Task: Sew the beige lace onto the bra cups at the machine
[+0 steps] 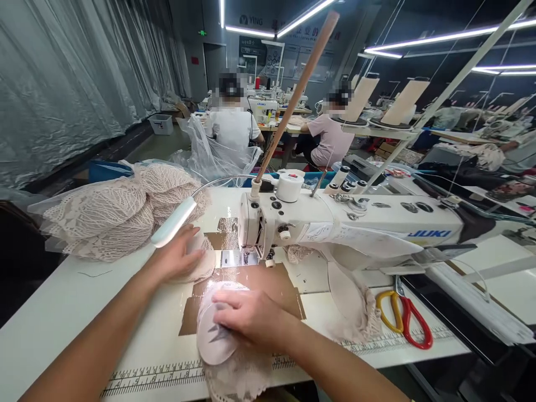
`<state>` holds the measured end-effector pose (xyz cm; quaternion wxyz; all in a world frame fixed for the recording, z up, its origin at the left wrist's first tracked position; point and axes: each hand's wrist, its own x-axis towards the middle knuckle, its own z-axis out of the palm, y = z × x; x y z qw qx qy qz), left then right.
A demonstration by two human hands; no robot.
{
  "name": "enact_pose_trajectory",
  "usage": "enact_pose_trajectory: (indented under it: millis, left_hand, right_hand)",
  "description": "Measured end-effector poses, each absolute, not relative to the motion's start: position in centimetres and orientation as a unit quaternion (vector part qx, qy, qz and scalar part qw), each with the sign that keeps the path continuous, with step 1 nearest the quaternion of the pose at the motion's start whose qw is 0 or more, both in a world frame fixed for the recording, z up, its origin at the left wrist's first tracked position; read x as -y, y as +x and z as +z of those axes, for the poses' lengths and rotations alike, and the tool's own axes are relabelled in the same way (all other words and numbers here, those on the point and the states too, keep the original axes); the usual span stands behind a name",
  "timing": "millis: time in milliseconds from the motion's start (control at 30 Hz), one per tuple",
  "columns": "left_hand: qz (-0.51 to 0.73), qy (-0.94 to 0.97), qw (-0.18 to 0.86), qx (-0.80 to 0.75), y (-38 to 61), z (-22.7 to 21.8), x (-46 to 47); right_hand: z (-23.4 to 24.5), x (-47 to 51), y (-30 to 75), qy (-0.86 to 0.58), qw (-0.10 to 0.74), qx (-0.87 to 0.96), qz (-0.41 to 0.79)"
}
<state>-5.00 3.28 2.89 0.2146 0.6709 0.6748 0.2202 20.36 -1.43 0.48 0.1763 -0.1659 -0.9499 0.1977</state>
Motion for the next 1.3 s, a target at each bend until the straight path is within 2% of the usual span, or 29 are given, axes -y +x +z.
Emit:
enact_pose_trajectory:
  millis: [67,167,300,433,533,600,767,967,1167,1300]
  left_hand:
    - [0.217,0.658,0.236,-0.681,-5.1,1.8,-4.4]
    - [0.208,0.636,0.311,-0.675,-4.9,0.6,-4.4]
    - [0.227,0.618,0.45,-0.604,-3.9,0.5,-2.4]
    - [0.252,0.606,0.534,-0.533,-3.1,1.3,-1.1]
    - [0.256,0.601,0.566,-0.502,-2.7,1.5,-0.9]
    - [0.25,0.603,0.581,-0.487,-2.6,1.4,-0.9]
    - [0.238,0.627,0.582,-0.46,-2.4,0.9,-1.0]
    - [0.256,0.72,0.434,-0.478,-1.1,1.0,-0.4]
    - [0.246,0.655,0.556,-0.449,0.0,0.4,-0.4]
    - [0.241,0.624,0.617,-0.414,-0.3,-0.2,-0.7]
  right_hand:
    - [0.5,1.6,20.4,-0.143,0.123,0.965,0.185]
    - [0.9,1.4,21.9,-0.202,0.056,0.953,0.218]
    - [2.1,0.8,24.9,-0.279,0.0,0.905,0.322]
    - [2.7,0.0,25.4,-0.293,0.083,0.843,0.444]
    - [2.3,-0.8,24.1,-0.378,0.171,0.784,0.463]
    - [1.9,-1.3,22.9,-0.421,0.198,0.751,0.468]
    - [1.1,-1.9,20.5,-0.443,0.194,0.73,0.484]
    - [0.5,-1.4,19.6,-0.42,0.238,0.723,0.495]
    - [0.2,-1.2,19.9,-0.392,0.273,0.726,0.494]
    - [0.0,-1.5,21.3,-0.392,0.25,0.702,0.54]
